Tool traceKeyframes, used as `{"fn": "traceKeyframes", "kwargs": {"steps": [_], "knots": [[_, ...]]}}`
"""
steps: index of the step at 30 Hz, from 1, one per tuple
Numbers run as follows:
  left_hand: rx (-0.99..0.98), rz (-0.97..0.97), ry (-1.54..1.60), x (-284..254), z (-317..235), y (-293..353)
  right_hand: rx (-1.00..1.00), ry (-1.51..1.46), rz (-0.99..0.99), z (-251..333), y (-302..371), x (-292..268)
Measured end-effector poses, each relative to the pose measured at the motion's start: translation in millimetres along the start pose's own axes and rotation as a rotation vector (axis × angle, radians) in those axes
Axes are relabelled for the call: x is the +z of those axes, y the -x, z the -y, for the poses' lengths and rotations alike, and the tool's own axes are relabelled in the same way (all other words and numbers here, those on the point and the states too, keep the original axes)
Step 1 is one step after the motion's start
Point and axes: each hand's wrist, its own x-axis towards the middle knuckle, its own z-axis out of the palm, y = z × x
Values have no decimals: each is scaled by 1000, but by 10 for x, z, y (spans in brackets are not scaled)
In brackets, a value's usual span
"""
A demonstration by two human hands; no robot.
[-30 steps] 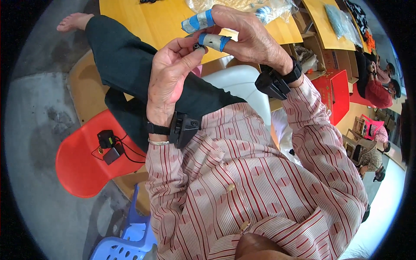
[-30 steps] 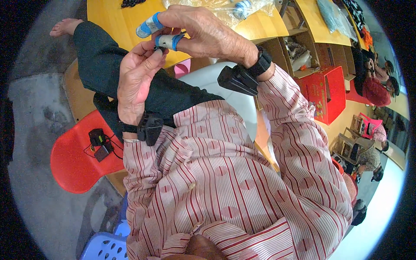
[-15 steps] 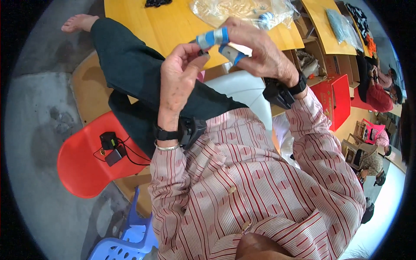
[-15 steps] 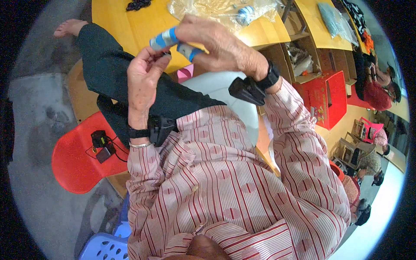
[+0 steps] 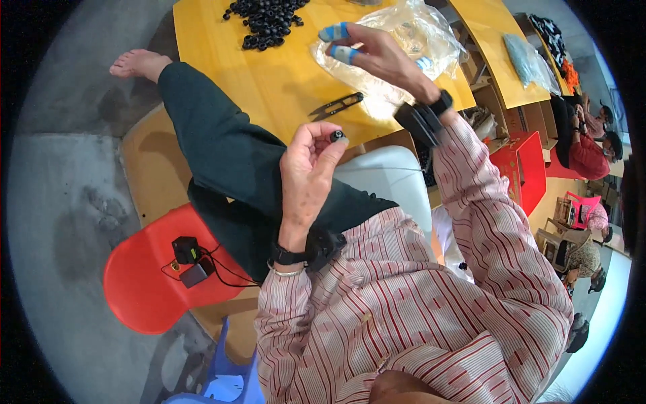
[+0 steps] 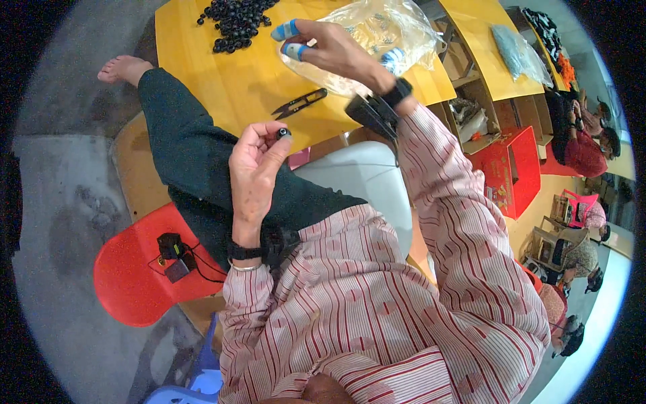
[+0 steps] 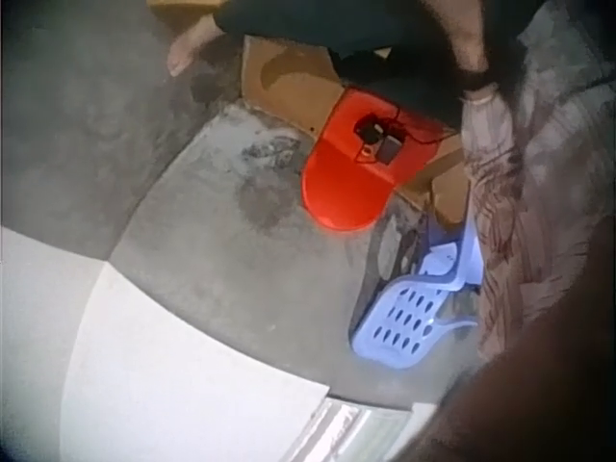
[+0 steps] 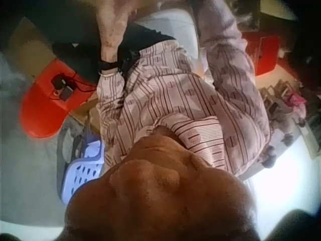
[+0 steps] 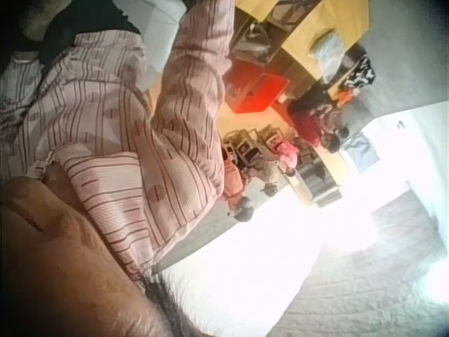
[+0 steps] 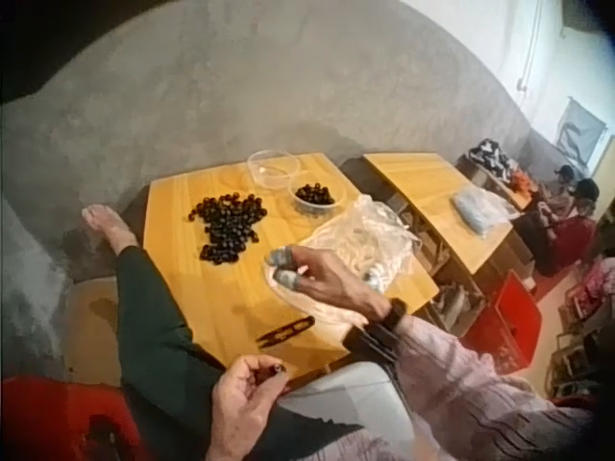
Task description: The person picks up small black components from the table and attaches them together by hand.
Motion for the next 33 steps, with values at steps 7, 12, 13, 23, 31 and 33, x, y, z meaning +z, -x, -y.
{"fn": "traceKeyframes", "kwargs": {"steps": [7,12,13,23,31,33], "knots": [[-96,50,-9,59,-22,28,-67,318,-181,-757,-699,170],[-85,91,-66,74,-21,38,-126,454,-165,-995,-888,270],[-72,94,-64,79,-18,56,-228,521,-196,-989,-909,299],[-60,90,-26,144,-56,47,-244,601,-210,-1050,-949,315],[0,-84,31,116,49,-23,-290,412,-150,-200,-387,135],[34,-123,63,126,73,-21,-291,314,-125,242,18,51]]}}
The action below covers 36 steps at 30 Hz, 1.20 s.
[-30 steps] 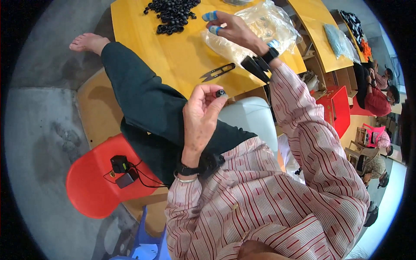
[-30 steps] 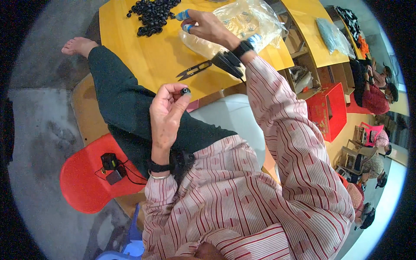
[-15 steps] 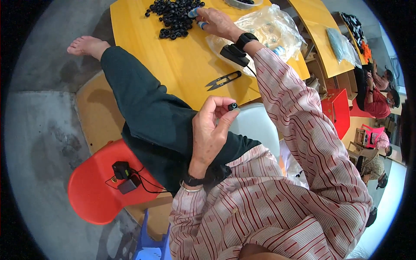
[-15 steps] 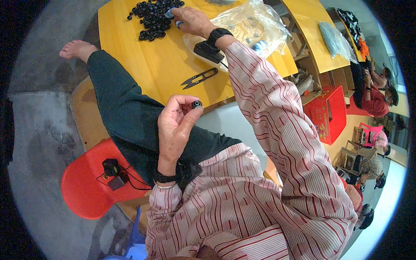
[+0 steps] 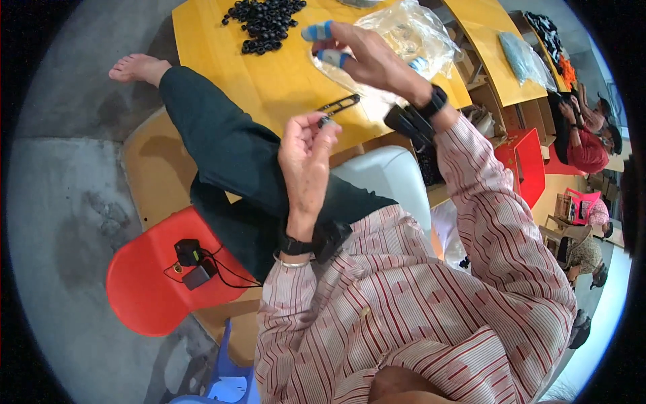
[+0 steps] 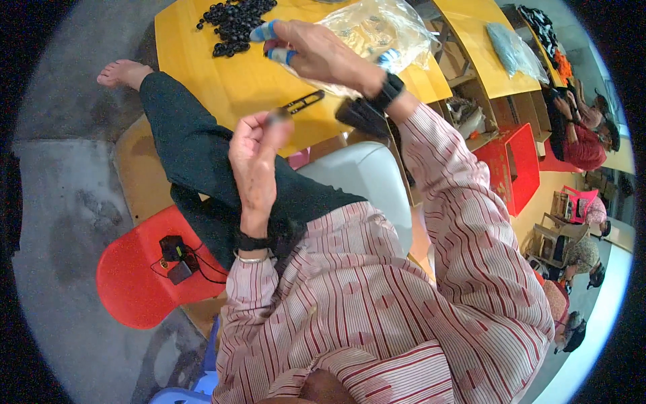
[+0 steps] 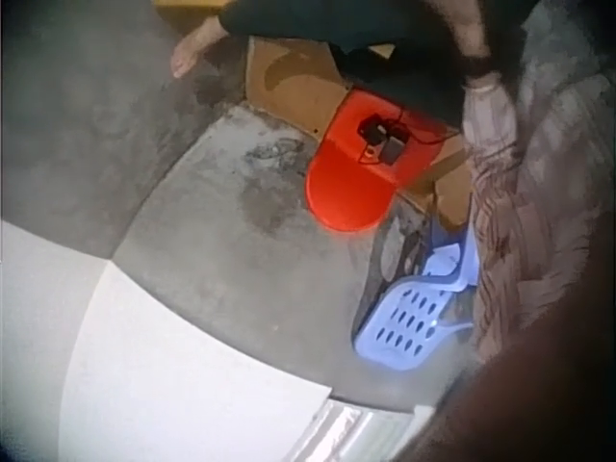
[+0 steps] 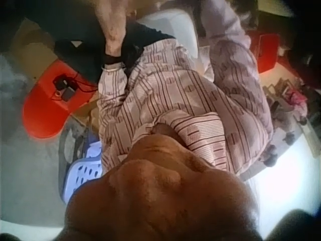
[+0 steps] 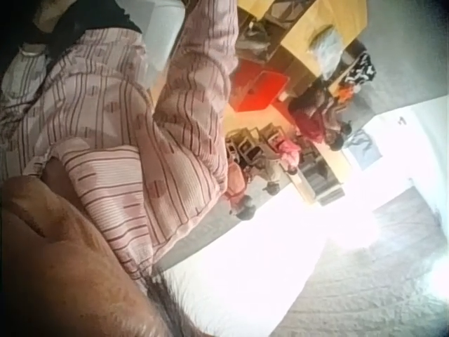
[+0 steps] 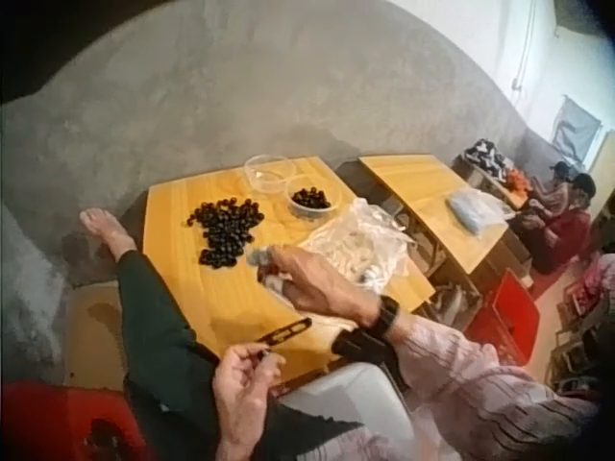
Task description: The person picks up small black components from the table and attaches them together by hand.
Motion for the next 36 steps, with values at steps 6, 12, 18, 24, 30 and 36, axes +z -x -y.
{"fn": "traceKeyframes", "kwargs": {"steps": [6,12,18,24,30,36], "knots": [[63,-63,8,-71,64,-128,4,-82,86,573,496,-118],[85,-46,35,-107,112,-206,-118,15,41,570,522,51],[139,-30,19,-135,125,-143,-232,193,125,730,497,2],[110,-48,-32,-170,169,-198,-193,112,60,563,583,128],[108,-44,114,-181,131,-206,-151,-188,-179,545,662,176],[137,-56,81,-197,170,-210,-363,68,-232,464,616,262]]}}
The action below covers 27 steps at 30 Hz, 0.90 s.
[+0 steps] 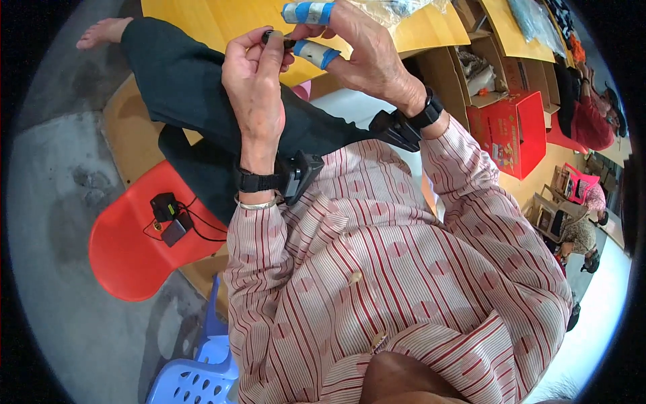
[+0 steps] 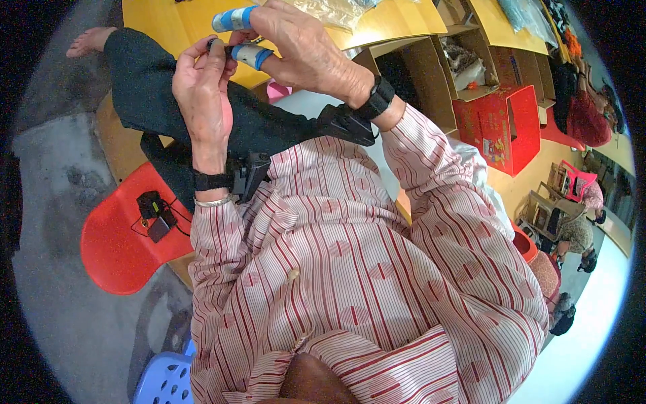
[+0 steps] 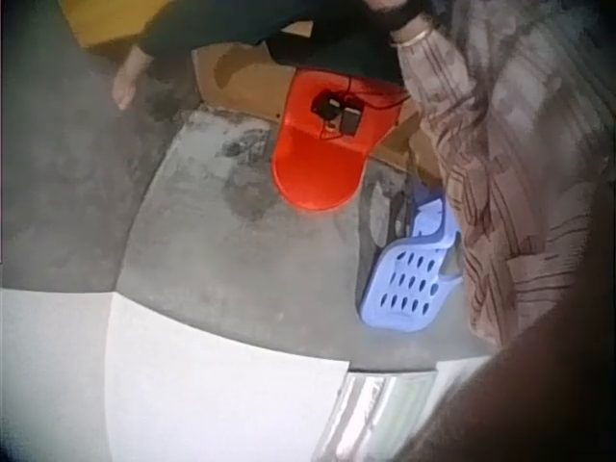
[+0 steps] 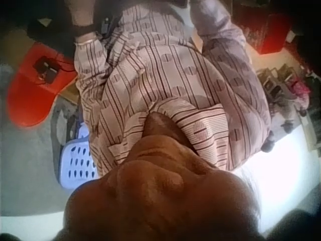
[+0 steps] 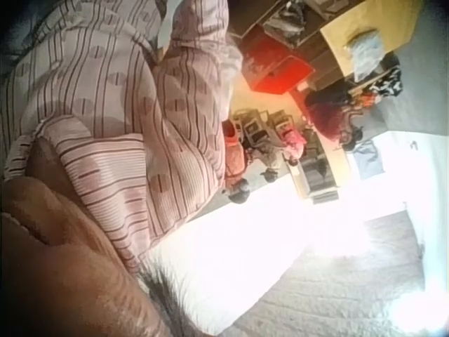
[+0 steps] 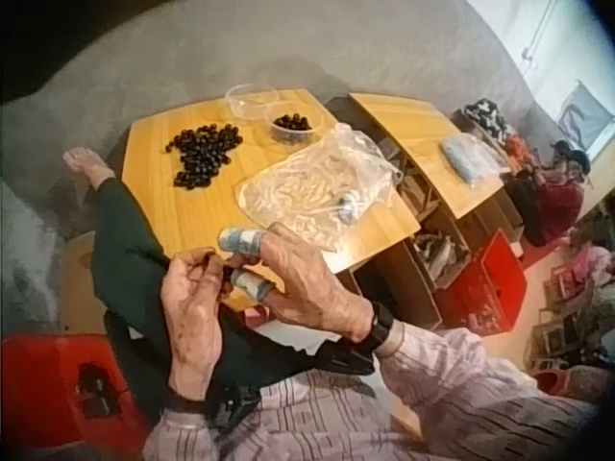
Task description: The person picks up small black components from the table and attaches them together by hand.
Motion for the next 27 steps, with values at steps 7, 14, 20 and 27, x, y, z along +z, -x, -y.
{"fn": "traceKeyframes", "kwargs": {"steps": [7,14,20,27], "knots": [[-16,32,-42,50,-12,20,18,7,-47,-4,67,44],[2,66,-54,56,0,30,410,-290,1,208,-2,-181],[32,130,-151,54,-15,54,280,-445,20,-9,5,-254],[-5,187,-226,76,-4,71,443,-479,185,-54,-22,-340]]}}
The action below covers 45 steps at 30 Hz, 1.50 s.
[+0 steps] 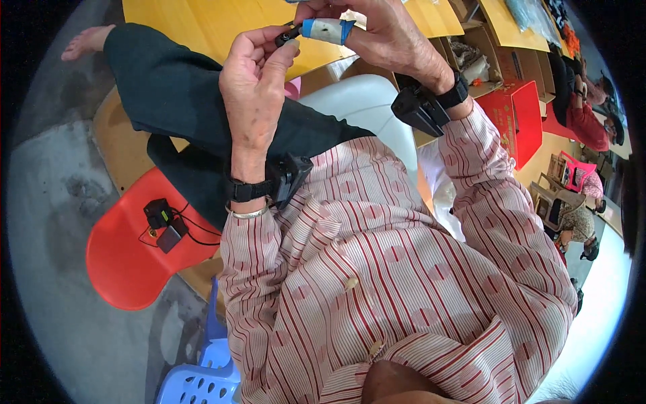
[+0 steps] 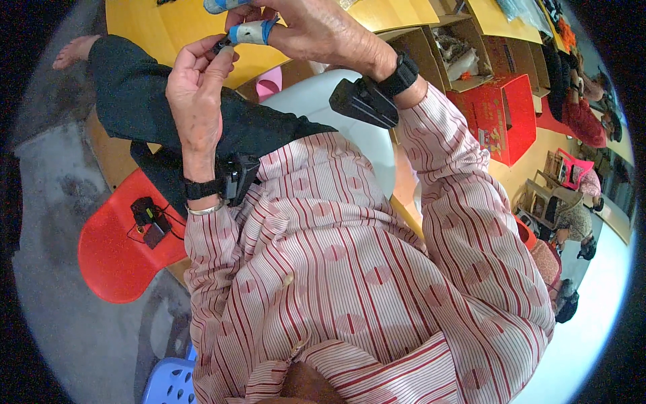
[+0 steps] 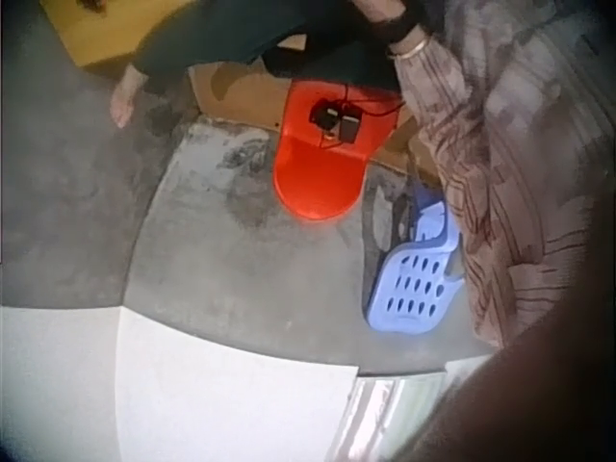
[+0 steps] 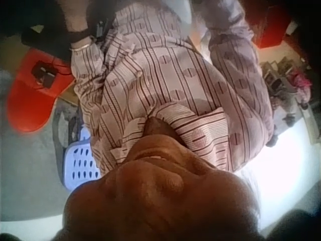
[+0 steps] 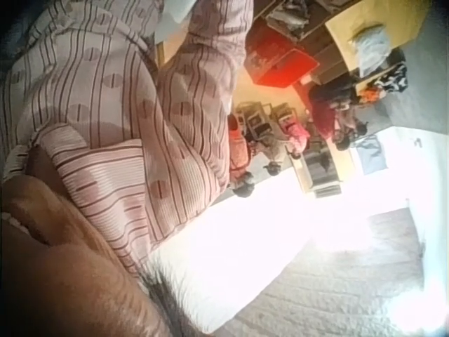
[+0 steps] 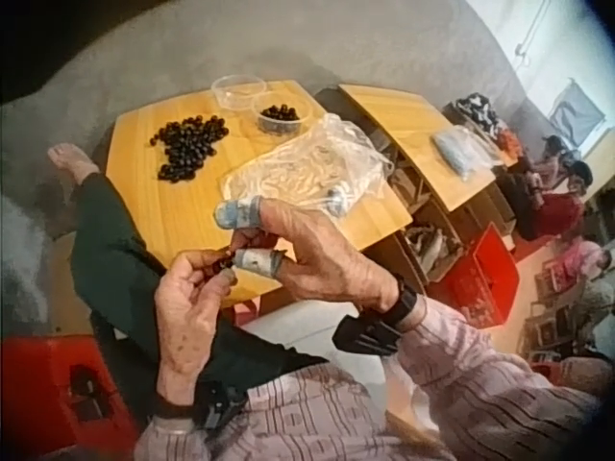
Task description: The person picks up small black components from the table and attaches them together by hand.
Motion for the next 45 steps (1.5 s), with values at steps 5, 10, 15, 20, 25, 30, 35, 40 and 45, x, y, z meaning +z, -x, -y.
{"fn": "traceKeyframes", "kwargs": {"steps": [5,10,15,20,25,30,35,40,45], "knots": [[-11,-4,-35,9,36,-6,35,79,59,129,-82,-60],[-7,16,-149,13,19,-9,13,93,86,92,-104,-78],[-4,24,-219,9,2,2,-45,188,128,104,-117,-100],[46,-26,-226,13,50,2,-76,252,187,148,-149,-148],[-8,-2,-254,46,-31,29,-153,217,132,107,-131,-95],[74,-30,-401,57,-41,37,-150,392,190,126,-135,-103],[171,-36,-517,48,-50,38,-191,235,135,223,-146,-45],[137,-17,-475,51,-55,39,-139,292,207,103,-110,-85],[104,-17,-373,33,-20,32,-82,292,201,142,-139,-74]]}}
